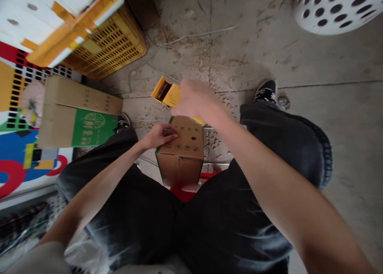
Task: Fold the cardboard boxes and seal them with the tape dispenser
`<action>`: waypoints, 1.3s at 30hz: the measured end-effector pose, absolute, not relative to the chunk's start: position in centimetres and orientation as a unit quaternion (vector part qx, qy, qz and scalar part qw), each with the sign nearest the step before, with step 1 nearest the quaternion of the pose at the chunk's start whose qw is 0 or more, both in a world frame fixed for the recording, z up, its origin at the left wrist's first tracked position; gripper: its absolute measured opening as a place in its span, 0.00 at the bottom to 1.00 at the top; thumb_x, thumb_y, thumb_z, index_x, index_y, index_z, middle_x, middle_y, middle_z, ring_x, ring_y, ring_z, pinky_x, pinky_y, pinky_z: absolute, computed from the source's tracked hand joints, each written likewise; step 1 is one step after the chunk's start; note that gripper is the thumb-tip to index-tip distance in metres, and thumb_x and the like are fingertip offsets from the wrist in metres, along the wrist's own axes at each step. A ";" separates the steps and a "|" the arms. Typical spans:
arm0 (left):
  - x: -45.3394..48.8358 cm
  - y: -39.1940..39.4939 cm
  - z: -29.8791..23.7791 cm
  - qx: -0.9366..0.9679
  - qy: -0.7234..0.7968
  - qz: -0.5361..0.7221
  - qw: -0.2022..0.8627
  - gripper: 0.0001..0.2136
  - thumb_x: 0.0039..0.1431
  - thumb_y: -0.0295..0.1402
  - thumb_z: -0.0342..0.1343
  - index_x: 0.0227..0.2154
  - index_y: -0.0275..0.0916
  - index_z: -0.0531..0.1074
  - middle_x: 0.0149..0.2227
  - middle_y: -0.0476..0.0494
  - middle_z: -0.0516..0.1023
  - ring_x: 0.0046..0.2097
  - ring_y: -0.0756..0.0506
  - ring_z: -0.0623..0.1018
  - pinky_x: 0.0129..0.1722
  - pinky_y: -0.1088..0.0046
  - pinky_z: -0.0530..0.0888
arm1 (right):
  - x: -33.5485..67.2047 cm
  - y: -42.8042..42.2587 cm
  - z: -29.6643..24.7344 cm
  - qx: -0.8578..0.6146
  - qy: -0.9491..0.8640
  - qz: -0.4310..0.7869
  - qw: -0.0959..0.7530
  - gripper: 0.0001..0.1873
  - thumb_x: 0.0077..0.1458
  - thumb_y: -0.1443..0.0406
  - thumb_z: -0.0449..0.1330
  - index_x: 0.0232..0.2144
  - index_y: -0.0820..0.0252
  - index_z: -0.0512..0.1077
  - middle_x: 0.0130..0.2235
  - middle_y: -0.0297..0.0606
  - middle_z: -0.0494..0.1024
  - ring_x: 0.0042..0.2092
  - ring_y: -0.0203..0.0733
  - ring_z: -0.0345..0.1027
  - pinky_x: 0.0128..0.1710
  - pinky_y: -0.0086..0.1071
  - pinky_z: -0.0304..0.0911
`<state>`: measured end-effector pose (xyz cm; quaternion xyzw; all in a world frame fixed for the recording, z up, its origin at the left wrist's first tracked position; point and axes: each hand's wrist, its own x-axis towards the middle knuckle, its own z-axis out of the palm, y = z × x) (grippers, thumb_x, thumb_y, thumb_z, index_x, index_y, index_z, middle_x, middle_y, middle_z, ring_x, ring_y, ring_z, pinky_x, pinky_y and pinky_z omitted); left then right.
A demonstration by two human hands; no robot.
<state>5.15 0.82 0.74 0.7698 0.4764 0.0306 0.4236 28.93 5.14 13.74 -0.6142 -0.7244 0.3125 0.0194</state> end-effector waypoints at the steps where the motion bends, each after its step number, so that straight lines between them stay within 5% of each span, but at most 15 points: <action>1: 4.9 1.0 0.3 0.756 0.489 0.039 0.434 0.11 0.59 0.38 0.61 0.40 0.37 0.78 0.30 0.47 0.80 0.27 0.50 0.74 0.29 0.74 0.71 | 28.9 5.2 13.7 -0.614 -0.724 0.313 0.019 0.24 0.45 0.55 0.69 0.43 0.62 0.76 0.42 0.48 0.81 0.42 0.52 0.75 0.36 0.36 0.66; 6: 4.8 0.7 -0.9 0.711 0.541 0.080 0.441 0.07 0.57 0.33 0.63 0.37 0.37 0.80 0.35 0.44 0.83 0.30 0.49 0.76 0.32 0.73 0.72 | 28.8 5.3 13.6 -0.617 -0.722 0.312 0.010 0.26 0.44 0.55 0.69 0.45 0.63 0.76 0.43 0.48 0.80 0.43 0.54 0.75 0.38 0.38 0.68; 14: 5.7 -0.3 -2.0 0.529 0.620 0.212 0.539 0.06 0.50 0.28 0.67 0.31 0.34 0.78 0.31 0.44 0.81 0.32 0.49 0.79 0.35 0.73 0.75 | 28.8 5.2 13.1 -0.615 -0.716 0.328 0.037 0.28 0.44 0.56 0.71 0.46 0.66 0.76 0.43 0.50 0.79 0.48 0.59 0.75 0.45 0.42 0.69; 23: 6.1 -0.5 -1.5 0.461 0.636 0.259 0.562 0.07 0.48 0.29 0.70 0.28 0.34 0.77 0.28 0.45 0.79 0.30 0.51 0.77 0.32 0.76 0.72 | 28.8 5.2 13.0 -0.611 -0.730 0.304 0.043 0.25 0.43 0.54 0.71 0.42 0.62 0.76 0.39 0.47 0.80 0.43 0.57 0.76 0.39 0.40 0.70; 30: 7.4 -1.3 -0.9 0.526 0.611 0.256 0.534 0.08 0.53 0.35 0.67 0.30 0.36 0.78 0.31 0.46 0.81 0.28 0.52 0.75 0.28 0.77 0.69 | 28.9 5.2 12.8 -0.602 -0.740 0.299 0.032 0.27 0.42 0.54 0.70 0.43 0.63 0.76 0.38 0.47 0.80 0.40 0.56 0.76 0.35 0.39 0.68; 34: 7.0 -0.9 -0.3 0.649 0.578 0.190 0.456 0.08 0.55 0.36 0.66 0.32 0.37 0.80 0.27 0.49 0.79 0.21 0.55 0.64 0.22 0.77 0.60 | 29.0 5.2 12.8 -0.602 -0.740 0.299 0.023 0.27 0.42 0.54 0.69 0.43 0.62 0.76 0.38 0.46 0.80 0.39 0.53 0.75 0.35 0.37 0.67; 39: 6.3 -0.9 0.2 0.700 0.571 0.211 0.374 0.07 0.58 0.36 0.65 0.38 0.39 0.81 0.28 0.50 0.80 0.22 0.54 0.62 0.24 0.76 0.60 | 28.9 5.1 13.2 -0.600 -0.741 0.300 0.025 0.28 0.44 0.55 0.69 0.45 0.67 0.76 0.40 0.49 0.80 0.40 0.53 0.75 0.36 0.37 0.67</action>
